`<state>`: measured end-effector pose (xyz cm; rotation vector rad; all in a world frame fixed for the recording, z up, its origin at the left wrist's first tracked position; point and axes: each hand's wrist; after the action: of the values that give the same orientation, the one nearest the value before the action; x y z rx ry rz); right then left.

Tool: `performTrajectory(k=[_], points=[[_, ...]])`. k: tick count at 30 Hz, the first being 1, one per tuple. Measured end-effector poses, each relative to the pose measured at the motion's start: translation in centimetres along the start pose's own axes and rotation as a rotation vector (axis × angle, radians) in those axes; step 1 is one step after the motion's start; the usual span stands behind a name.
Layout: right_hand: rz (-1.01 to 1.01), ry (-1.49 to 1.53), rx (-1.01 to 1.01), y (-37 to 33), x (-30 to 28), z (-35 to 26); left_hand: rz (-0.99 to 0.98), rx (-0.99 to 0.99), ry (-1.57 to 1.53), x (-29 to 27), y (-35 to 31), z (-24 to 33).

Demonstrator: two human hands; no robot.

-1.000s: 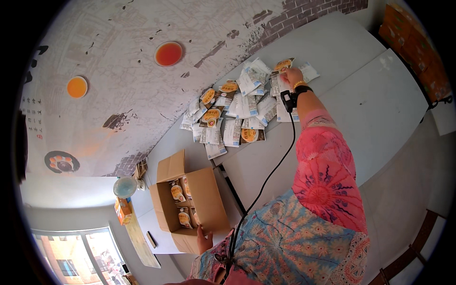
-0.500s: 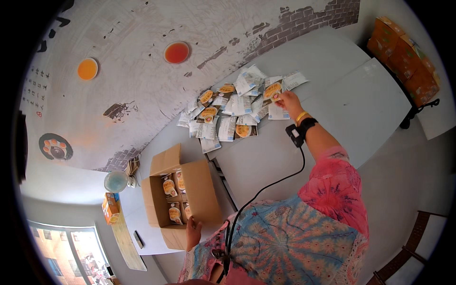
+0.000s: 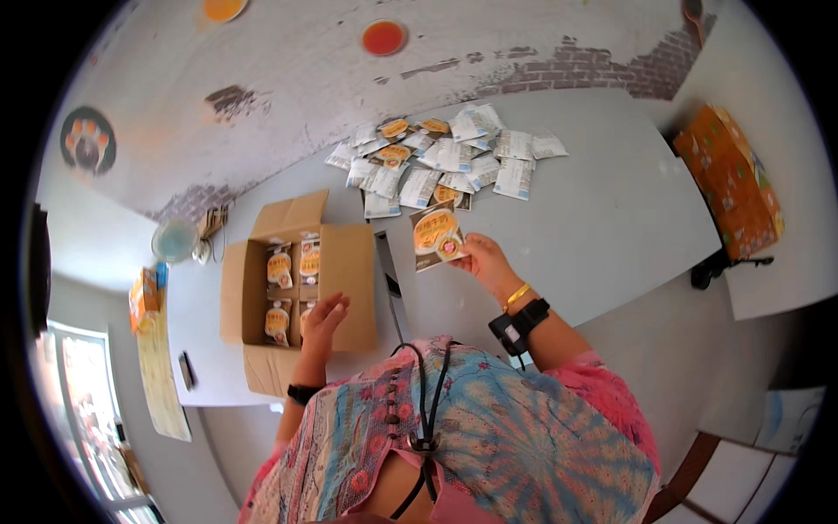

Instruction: The person picks up an empty cardboard box from a table, opens its flaps, and then places multiple milk pouches one by one into the box until it is full before closing the top flaps.

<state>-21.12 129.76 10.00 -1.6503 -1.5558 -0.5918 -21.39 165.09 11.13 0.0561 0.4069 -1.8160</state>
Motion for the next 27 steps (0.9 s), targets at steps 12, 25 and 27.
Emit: performTrajectory(k=[12, 25, 27], points=[[-0.233, -0.377, 0.287, -4.7, 7.8, 7.7, -0.582, -0.225, -0.782, 0.9, 0.2, -1.8], [-0.410, -0.868, 0.242, -6.3, 11.0, 10.0, -0.463, -0.207, -0.941, 0.1, -0.1, -2.9], [-0.356, -0.828, 0.235, -6.9, 10.8, 10.1, -0.423, -0.196, -0.932, 0.0, 0.1, -3.3]])
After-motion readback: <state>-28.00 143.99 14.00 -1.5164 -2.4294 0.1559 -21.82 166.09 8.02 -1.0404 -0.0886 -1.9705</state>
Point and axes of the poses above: each hand's wrist, its own y-axis towards the middle knuckle, its own x-axis out of the palm, z = x × y, and after that the axes turned 12 degrees about y, right-handed
